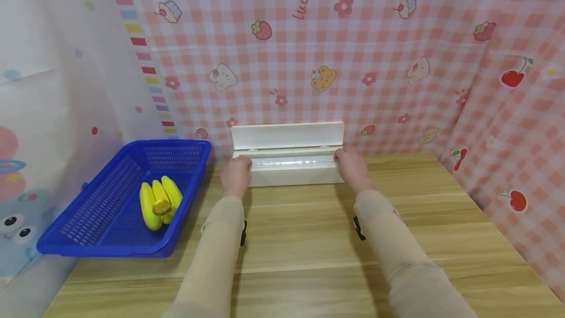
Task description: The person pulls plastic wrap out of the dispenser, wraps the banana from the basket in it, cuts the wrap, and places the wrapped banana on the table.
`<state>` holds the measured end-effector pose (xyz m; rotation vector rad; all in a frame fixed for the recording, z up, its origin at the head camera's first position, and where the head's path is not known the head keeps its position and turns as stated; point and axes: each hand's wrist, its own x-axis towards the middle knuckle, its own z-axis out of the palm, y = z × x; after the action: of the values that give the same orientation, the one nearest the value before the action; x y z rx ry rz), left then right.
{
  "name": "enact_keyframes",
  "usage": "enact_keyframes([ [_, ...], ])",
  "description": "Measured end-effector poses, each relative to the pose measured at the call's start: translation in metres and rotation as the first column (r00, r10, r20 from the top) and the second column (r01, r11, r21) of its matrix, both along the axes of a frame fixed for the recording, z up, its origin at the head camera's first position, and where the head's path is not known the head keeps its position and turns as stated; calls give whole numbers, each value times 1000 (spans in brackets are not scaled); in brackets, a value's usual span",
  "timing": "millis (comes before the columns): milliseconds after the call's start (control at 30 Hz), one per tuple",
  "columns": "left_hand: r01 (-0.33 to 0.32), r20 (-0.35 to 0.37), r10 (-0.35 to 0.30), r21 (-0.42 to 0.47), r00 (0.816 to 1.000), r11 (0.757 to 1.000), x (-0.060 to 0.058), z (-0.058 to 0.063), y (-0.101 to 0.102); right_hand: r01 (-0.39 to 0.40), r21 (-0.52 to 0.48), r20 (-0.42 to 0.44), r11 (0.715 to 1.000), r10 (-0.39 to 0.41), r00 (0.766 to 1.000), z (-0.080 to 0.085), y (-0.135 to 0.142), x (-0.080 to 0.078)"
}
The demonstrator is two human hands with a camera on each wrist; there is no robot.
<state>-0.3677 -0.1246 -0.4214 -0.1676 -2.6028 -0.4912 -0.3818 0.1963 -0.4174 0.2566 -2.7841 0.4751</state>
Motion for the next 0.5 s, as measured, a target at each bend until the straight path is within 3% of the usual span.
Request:
enact_keyframes([
  [200, 17, 1, -17, 11, 1000, 1000, 1, 0, -2, -1, -18, 30, 1000, 2, 1000, 0, 1, 1],
  [500, 10, 33, -11, 34, 999, 999, 1, 2, -4, -15, -27, 1, 1000, 15, 1000, 1, 3, 1],
])
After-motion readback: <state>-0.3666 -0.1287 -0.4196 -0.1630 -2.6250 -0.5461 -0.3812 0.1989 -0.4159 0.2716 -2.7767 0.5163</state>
